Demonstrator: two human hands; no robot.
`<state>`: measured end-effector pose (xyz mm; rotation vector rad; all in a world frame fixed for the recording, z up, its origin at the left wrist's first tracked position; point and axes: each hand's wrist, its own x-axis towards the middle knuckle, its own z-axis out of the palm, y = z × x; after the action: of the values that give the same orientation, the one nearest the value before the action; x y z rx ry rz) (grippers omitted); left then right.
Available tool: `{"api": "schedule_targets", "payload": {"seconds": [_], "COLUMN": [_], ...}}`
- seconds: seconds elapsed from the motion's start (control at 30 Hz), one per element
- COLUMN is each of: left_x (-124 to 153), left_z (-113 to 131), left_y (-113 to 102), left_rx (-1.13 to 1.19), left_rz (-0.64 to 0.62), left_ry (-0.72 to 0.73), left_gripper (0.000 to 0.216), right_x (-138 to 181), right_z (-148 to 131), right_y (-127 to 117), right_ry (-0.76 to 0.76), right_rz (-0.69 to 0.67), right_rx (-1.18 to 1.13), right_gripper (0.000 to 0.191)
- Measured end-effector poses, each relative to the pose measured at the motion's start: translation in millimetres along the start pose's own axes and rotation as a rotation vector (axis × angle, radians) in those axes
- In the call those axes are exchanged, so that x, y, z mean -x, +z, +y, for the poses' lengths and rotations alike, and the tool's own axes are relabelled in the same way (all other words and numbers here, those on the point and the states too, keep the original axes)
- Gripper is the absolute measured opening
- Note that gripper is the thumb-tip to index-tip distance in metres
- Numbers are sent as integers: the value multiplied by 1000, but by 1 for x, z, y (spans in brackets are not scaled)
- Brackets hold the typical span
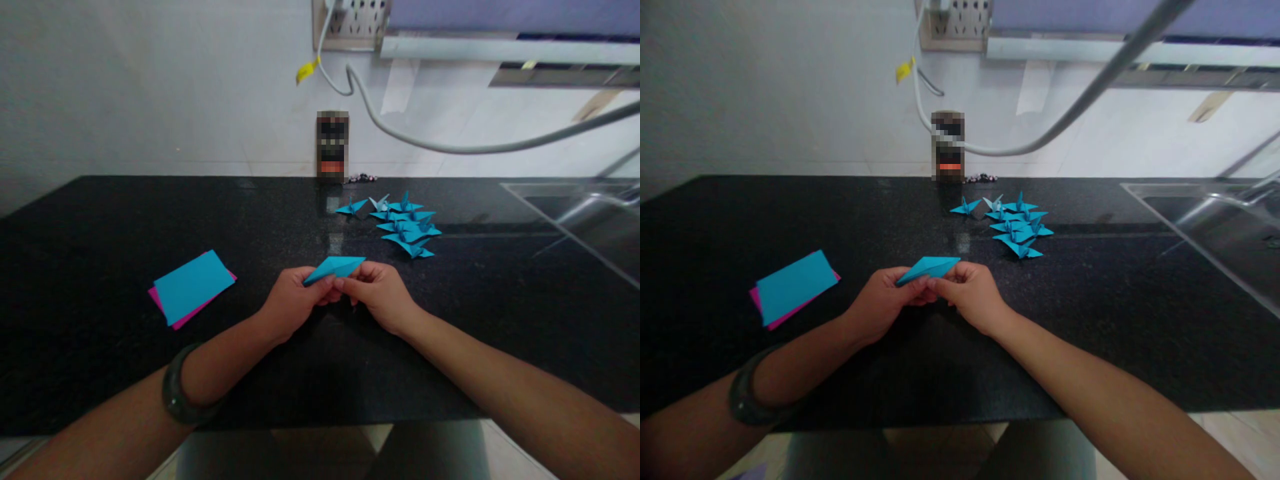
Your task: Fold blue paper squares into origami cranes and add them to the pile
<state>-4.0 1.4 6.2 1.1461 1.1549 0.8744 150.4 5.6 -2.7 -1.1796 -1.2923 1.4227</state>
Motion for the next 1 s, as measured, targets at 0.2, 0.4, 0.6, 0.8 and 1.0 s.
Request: {"api": "schedule_targets", "payload": {"seconds": [0.2,0.4,0.6,0.8,1.0], "left_x": [1,1,1,-1,-5], "left_z": [1,1,2,3,-1], "left_y": [1,1,-2,-9,-15], "left_rx": [-11,-59,-58,-54,-69], "left_rz": [-4,0,-29,-72,-115], "left_ry": [35,95,107,-28,-32], "left_gripper": [23,18,19,19,23], "right_x": [1,2,2,-1,-4], "right_z": [0,-1,-3,-2,0], "right_y": [0,1,-3,-12,-14], "right_ry": [12,-16,-8,-20,44], "right_rz": [24,5,-55,-67,-50], "right_rx": [23,-4,-31,-79,-65], "right_gripper": [28,25,30,31,23]}}
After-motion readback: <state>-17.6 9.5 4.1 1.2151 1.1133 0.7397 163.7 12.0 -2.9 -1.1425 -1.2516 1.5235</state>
